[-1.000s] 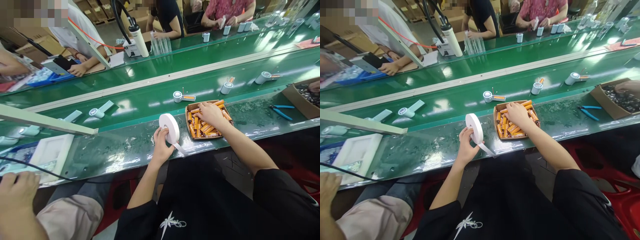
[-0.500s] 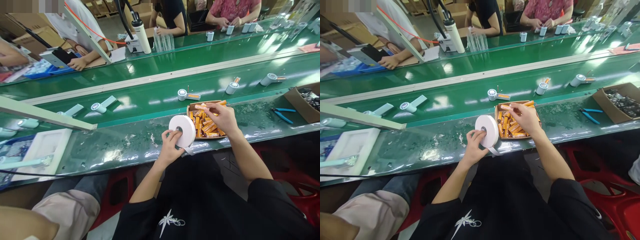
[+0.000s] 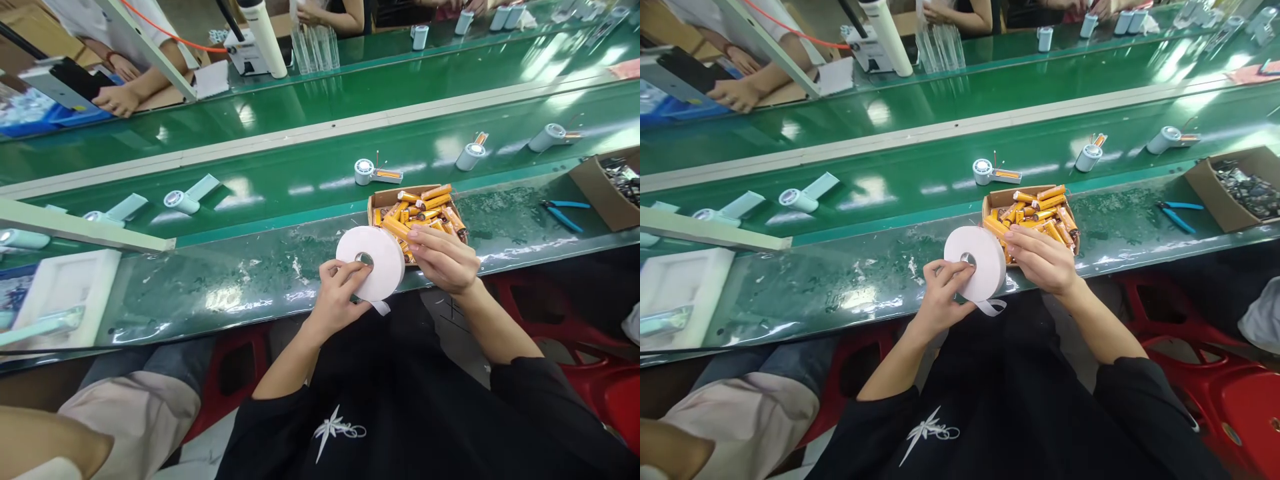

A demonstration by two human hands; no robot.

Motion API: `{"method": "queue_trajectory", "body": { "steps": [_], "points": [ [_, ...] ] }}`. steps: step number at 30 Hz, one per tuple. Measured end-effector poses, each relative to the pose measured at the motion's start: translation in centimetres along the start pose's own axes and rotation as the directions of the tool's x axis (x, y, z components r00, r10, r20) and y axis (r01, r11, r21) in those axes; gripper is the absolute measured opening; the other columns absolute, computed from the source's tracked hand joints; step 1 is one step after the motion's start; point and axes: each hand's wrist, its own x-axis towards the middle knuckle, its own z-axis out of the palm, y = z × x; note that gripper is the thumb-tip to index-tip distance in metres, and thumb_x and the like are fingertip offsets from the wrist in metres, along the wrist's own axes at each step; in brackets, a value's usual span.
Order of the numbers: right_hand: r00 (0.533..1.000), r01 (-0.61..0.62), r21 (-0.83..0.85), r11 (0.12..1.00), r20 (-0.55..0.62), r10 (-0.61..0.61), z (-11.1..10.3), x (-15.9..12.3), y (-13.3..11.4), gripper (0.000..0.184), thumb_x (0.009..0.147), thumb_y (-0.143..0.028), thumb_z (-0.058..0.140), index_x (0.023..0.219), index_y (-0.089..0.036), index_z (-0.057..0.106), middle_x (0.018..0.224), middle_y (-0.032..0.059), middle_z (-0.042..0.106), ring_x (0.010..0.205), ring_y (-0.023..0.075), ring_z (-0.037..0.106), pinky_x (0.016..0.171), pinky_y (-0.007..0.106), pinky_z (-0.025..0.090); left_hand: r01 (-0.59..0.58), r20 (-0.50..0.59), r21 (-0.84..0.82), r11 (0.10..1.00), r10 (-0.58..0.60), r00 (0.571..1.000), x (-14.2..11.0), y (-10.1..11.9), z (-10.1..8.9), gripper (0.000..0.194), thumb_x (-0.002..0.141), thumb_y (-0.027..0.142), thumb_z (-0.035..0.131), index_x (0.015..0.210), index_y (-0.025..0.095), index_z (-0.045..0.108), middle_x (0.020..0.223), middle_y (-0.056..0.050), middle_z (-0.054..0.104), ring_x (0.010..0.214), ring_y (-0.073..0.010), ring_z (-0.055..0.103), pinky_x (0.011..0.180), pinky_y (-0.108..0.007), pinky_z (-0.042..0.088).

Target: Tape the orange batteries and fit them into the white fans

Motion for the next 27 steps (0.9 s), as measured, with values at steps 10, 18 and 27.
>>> {"method": "queue_trajectory", "body": {
  "steps": [10,18,27],
  "points": [
    [0.840,-0.537,0.428,0.727,0.190,0.508,-0.1,-1.5,-1.5,0.013,0.088,-0.039,0.093,0.097,-0.034,0.085,0.116,0.0049,0.086,0.118,0.0337,0.082,0.104,0.056,0.072,0.002,0.110,0.095,0.995,-0.012,0.994,-0.4,-2.1,-0.8,0.049,0.093,0.021,0.075,0.141,0.031,0.076,0.126,-0.008,0.081,0.118,-0.0312,0.058,0.109,-0.050,0.048],
    [0.427,-0.874,0.467,0.137,0.602,0.674,-1.0,0.7,-1.3,0.067,0.082,-0.047,0.100,0.140,-0.024,0.078,0.124,0.0092,0.085,0.112,0.0284,0.084,0.101,0.044,0.073,-0.211,0.094,0.194,0.958,0.196,0.976,1.0,-3.2,-3.0,0.062,0.099,0.009,0.071,0.152,0.040,0.068,0.127,0.001,0.083,0.113,-0.0283,0.054,0.118,-0.047,0.051],
    [0.384,-0.703,0.660,0.266,0.037,0.923,5.1,-1.0,-4.8,0.063,0.082,-0.073,0.090,0.126,-0.029,0.079,0.123,0.0090,0.085,0.115,0.0311,0.083,0.103,0.046,0.071,0.056,-0.181,0.204,0.977,-0.018,0.983,-0.3,-1.4,1.0,0.063,0.100,0.018,0.078,0.157,0.040,0.066,0.125,-0.007,0.082,0.119,-0.0329,0.049,0.128,-0.069,0.044]
  ]
}}
